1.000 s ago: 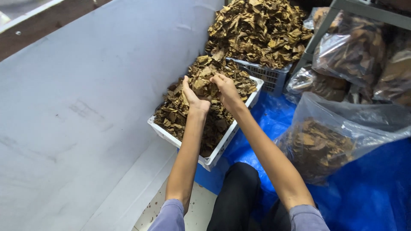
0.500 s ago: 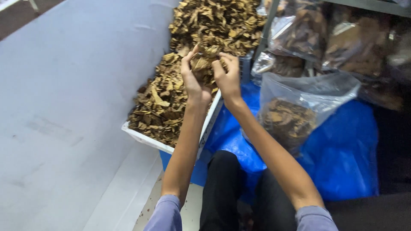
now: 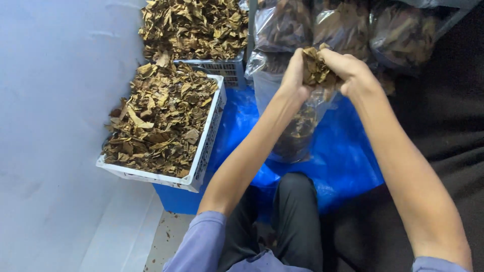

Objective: Packing dried leaves from crates into plastic bags for storage or shipping.

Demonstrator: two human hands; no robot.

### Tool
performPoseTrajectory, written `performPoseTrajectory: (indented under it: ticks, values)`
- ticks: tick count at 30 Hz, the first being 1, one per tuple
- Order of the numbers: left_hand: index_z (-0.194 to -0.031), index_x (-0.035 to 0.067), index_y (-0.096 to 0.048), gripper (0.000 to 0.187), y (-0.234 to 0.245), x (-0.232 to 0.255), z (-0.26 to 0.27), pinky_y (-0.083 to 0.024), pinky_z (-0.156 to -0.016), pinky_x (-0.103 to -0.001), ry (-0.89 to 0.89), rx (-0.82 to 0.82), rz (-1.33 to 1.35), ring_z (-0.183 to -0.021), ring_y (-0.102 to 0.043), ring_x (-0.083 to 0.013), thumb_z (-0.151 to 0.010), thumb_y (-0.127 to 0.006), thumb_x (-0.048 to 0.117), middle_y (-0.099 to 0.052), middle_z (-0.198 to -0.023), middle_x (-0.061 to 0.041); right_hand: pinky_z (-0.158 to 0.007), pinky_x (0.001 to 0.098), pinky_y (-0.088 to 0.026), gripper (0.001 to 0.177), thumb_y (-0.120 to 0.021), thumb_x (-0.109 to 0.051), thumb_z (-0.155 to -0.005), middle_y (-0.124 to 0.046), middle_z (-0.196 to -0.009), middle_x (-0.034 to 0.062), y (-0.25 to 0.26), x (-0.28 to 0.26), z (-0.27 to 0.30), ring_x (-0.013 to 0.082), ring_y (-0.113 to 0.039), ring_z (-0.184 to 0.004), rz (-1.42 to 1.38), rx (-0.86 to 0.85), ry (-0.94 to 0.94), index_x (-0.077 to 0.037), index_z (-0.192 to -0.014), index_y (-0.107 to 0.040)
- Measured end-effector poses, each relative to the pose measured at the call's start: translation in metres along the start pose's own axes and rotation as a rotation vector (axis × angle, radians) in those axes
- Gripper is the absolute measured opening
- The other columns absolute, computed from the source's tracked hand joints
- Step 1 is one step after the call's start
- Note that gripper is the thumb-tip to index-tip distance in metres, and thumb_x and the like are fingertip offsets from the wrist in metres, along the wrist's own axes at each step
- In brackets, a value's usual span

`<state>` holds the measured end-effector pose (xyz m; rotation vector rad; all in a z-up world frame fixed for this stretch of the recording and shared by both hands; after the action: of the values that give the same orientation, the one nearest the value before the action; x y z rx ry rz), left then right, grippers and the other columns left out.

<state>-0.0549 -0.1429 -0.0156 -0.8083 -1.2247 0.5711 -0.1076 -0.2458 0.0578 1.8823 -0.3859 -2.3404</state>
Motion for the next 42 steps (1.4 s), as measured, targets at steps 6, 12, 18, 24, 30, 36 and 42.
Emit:
performPoseTrajectory:
  ticks: [6, 12, 18, 24, 30, 36, 42]
  values:
    - [-0.117, 0.001, -0.057, 0.045, -0.013, 0.003, -0.012, -0.045, -0.09, -0.064, 0.21, 0.116, -0.127, -0.106, -0.059, -0.0412, -0.085, -0.058, 0.033, -0.06, -0.116, -0.022, -0.055, 0.0707, -0.048, 0.106, -0.078, -0.056, -0.085, -0.043, -0.13, 0.0492, 0.024, 0.06, -0.123, 0.05, -0.067, -0.097, 0.217, -0.081, -0.041, 0.026, -0.139, -0.036]
    - [-0.129, -0.007, -0.046, 0.057, -0.006, 0.024, 0.013, -0.05, -0.083, -0.081, 0.387, 0.276, -0.162, -0.107, -0.062, -0.0522, -0.083, -0.06, 0.024, -0.05, -0.129, -0.028, -0.079, 0.0638, -0.05, 0.108, -0.068, -0.055, -0.085, -0.035, -0.153, 0.0381, 0.001, -0.003, -0.049, 0.0393, -0.067, -0.098, 0.694, -0.263, -0.138, 0.017, -0.155, -0.026]
    - [-0.136, -0.008, -0.04, 0.054, -0.005, 0.058, 0.065, -0.058, -0.07, -0.077, 0.334, 0.257, -0.445, -0.119, -0.057, -0.0507, -0.094, -0.056, 0.021, -0.039, -0.134, -0.027, -0.061, 0.0385, -0.055, 0.091, -0.08, -0.032, -0.082, -0.052, -0.133, 0.0404, -0.013, 0.016, -0.094, 0.0375, -0.069, -0.092, 0.903, -0.367, -0.227, 0.019, -0.147, -0.042]
    - [-0.154, -0.005, -0.024, 0.082, 0.018, 0.059, 0.054, -0.055, -0.066, -0.081, 0.309, 0.268, -0.726, -0.148, -0.021, -0.054, -0.089, -0.067, 0.019, -0.017, -0.162, -0.027, -0.064, 0.0363, -0.058, 0.077, -0.083, -0.026, -0.083, -0.064, -0.12, 0.041, -0.027, -0.012, -0.046, 0.0379, -0.074, -0.091, 0.987, -0.354, -0.245, 0.021, -0.136, -0.053]
    - [-0.111, -0.016, -0.063, 0.047, 0.017, 0.072, 0.057, -0.071, -0.055, -0.044, 0.299, 0.041, -1.322, -0.082, -0.076, -0.0418, -0.082, -0.058, 0.021, -0.062, -0.132, -0.027, -0.085, 0.0563, -0.054, 0.071, -0.074, -0.02, -0.086, -0.06, -0.13, 0.0469, -0.04, -0.041, 0.018, 0.0548, -0.069, -0.107, 1.182, -0.381, -0.168, 0.017, -0.143, -0.054]
    - [-0.102, 0.006, -0.077, 0.024, 0.047, 0.028, -0.013, -0.064, -0.063, -0.056, -0.129, -0.231, -2.301, -0.087, -0.075, -0.0415, -0.083, -0.075, 0.019, -0.075, -0.09, -0.02, -0.09, 0.063, -0.055, 0.058, -0.065, -0.015, -0.088, -0.07, -0.127, 0.0353, -0.035, -0.017, -0.043, 0.0513, -0.071, -0.11, 1.362, -0.455, -0.051, 0.004, -0.142, -0.063]
    - [-0.102, 0.004, -0.076, 0.02, 0.018, 0.024, 0.029, -0.066, -0.066, -0.05, -0.173, -0.483, -2.347, -0.087, -0.076, -0.0377, -0.087, -0.07, 0.016, -0.076, -0.094, -0.02, -0.084, 0.0544, -0.058, 0.048, -0.049, -0.03, -0.091, -0.078, -0.109, 0.0187, 0.02, 0.031, -0.065, 0.0358, -0.076, -0.094, 1.112, -0.298, 0.098, -0.009, -0.13, -0.069]
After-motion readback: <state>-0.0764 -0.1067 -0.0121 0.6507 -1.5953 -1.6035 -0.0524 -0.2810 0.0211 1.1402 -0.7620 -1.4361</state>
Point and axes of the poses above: each hand's wrist, its own z-axis away from the middle knuckle, its own y-axis out of the back of the hand, x = y × z, the point moved 1 cm from there along -z, towards the middle knuckle
